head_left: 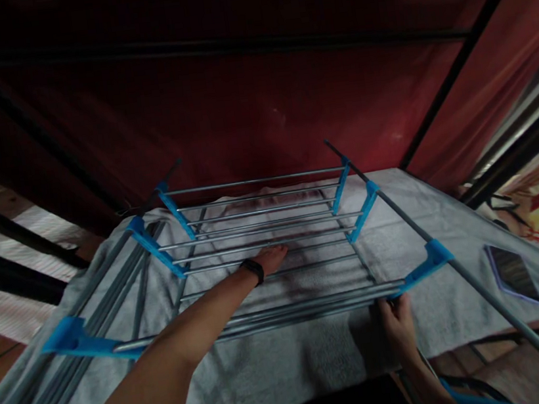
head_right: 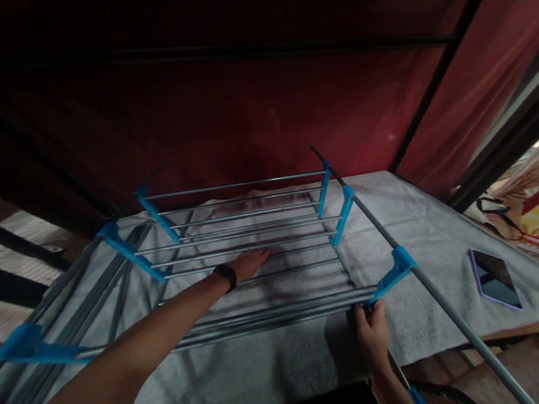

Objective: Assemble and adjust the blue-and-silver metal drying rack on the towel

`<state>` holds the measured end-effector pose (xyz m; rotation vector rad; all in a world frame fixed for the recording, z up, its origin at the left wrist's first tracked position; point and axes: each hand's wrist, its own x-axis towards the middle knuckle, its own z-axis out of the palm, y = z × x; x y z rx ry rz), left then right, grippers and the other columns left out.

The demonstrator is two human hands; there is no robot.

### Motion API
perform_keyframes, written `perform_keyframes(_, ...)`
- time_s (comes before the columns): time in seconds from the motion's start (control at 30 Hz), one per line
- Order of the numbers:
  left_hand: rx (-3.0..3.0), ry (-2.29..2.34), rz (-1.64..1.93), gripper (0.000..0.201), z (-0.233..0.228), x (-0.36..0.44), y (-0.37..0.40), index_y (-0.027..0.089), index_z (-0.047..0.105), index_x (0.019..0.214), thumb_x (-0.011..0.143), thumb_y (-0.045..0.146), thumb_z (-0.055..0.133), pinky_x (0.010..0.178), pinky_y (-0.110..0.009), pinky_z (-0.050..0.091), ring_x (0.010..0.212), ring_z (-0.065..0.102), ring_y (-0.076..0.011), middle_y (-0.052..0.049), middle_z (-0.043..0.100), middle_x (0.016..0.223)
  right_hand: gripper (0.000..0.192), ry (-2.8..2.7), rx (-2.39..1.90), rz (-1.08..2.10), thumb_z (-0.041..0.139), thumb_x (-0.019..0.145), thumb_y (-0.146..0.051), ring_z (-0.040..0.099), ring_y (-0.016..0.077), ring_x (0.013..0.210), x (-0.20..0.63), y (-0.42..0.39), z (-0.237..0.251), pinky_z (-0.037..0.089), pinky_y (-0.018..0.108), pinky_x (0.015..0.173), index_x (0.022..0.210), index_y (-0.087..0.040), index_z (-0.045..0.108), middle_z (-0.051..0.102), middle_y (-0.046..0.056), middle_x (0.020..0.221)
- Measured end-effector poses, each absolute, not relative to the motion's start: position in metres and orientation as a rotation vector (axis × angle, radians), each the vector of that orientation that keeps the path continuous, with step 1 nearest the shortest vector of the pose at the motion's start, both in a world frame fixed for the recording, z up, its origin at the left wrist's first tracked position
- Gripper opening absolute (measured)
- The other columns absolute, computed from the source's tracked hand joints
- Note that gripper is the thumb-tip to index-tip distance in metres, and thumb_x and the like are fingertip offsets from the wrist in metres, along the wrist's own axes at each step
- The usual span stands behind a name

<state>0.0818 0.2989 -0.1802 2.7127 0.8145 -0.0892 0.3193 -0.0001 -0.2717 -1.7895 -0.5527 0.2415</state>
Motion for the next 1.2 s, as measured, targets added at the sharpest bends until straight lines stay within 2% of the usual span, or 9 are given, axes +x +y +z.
perform_keyframes(0.1,2.465,0.962,-0.091,0.043,-0.181,0.089,0.302,0.022,0.061,0.133,0.100,0.028,0.034,0.108,-0.037,0.041,0.129,0.058,-0.0243,-0.009,0.065,0.138,0.037,-0.625,-1.862,0.215,0.053,0.082,-0.056,0.059,0.0267,0.102,0.317,0.004,-0.269,0.045,0.040,0.092,0.099,-0.024,0.052,0.064,0.008,0.103)
perform_keyframes(0.17,2.384,1.017,-0.067,0.049,-0.181,0.092,0.302,0.021,0.060,0.135,0.102,0.036,0.028,0.109,-0.037,0.040,0.131,0.056,-0.0249,-0.009,0.063,0.141,0.037,-0.622,-1.873,0.205,0.050,0.084,-0.057,0.059,0.0280,0.104,0.317,0.008,-0.268,0.045,0.041,0.094,0.100,-0.024,0.051,0.063,0.009,0.106)
perform_keyframes(0.27,2.379,1.024,-0.055,0.052,-0.180,0.092,0.303,0.020,0.060,0.137,0.103,0.040,0.025,0.110,-0.037,0.039,0.133,0.055,-0.0257,-0.009,0.060,0.144,0.040,-0.629,-1.881,0.191,0.050,0.084,-0.058,0.058,0.0297,0.107,0.318,0.012,-0.267,0.044,0.043,0.096,0.103,-0.023,0.051,0.063,0.010,0.106)
perform_keyframes(0.4,2.428,0.970,-0.073,0.045,-0.181,0.087,0.306,0.020,0.064,0.130,0.102,0.032,0.031,0.104,-0.034,0.043,0.122,0.062,-0.0245,-0.008,0.069,0.131,0.044,-0.653,-1.861,0.169,0.052,0.085,-0.058,0.057,0.0304,0.112,0.318,0.014,-0.268,0.042,0.046,0.102,0.109,-0.022,0.052,0.063,0.011,0.112)
perform_keyframes(0.5,2.465,0.949,-0.093,0.044,-0.183,0.085,0.308,0.019,0.063,0.132,0.100,0.023,0.034,0.099,-0.033,0.046,0.116,0.064,-0.0237,-0.009,0.072,0.124,0.047,-0.658,-1.865,0.176,0.053,0.084,-0.060,0.056,0.0304,0.114,0.319,0.014,-0.268,0.041,0.046,0.104,0.112,-0.021,0.053,0.063,0.012,0.117)
perform_keyframes(0.7,2.617,0.887,-0.130,0.044,-0.186,0.085,0.310,0.018,0.060,0.135,0.094,0.014,0.041,0.095,-0.032,0.048,0.113,0.066,-0.0235,-0.011,0.069,0.129,0.049,-0.652,-1.909,0.184,0.051,0.084,-0.063,0.056,0.0323,0.118,0.318,0.014,-0.267,0.042,0.047,0.104,0.109,-0.021,0.053,0.063,0.014,0.115)
perform_keyframes(0.87,2.593,0.877,-0.100,0.043,-0.188,0.085,0.311,0.018,0.063,0.130,0.095,0.013,0.037,0.095,-0.032,0.048,0.110,0.066,-0.0220,-0.010,0.071,0.124,0.048,-0.649,-1.929,0.189,0.050,0.084,-0.063,0.057,0.0318,0.118,0.317,0.013,-0.263,0.043,0.046,0.102,0.109,-0.022,0.054,0.064,0.013,0.115)
perform_keyframes(1.03,2.641,0.818,-0.082,0.047,-0.193,0.086,0.314,0.014,0.063,0.130,0.089,0.006,0.041,0.099,-0.035,0.049,0.114,0.065,-0.0230,-0.013,0.070,0.128,0.048,-0.669,-1.931,0.206,0.050,0.084,-0.060,0.056,0.0316,0.121,0.316,0.012,-0.259,0.043,0.045,0.103,0.113,-0.023,0.055,0.065,0.013,0.116)
perform_keyframes(1.2,2.647,0.800,-0.070,0.046,-0.195,0.087,0.315,0.016,0.063,0.130,0.090,0.006,0.042,0.103,-0.035,0.047,0.117,0.064,-0.0221,-0.012,0.070,0.128,0.047,-0.659,-1.935,0.240,0.050,0.085,-0.057,0.056,0.0320,0.123,0.315,0.012,-0.259,0.043,0.046,0.102,0.117,-0.023,0.054,0.065,0.014,0.117)
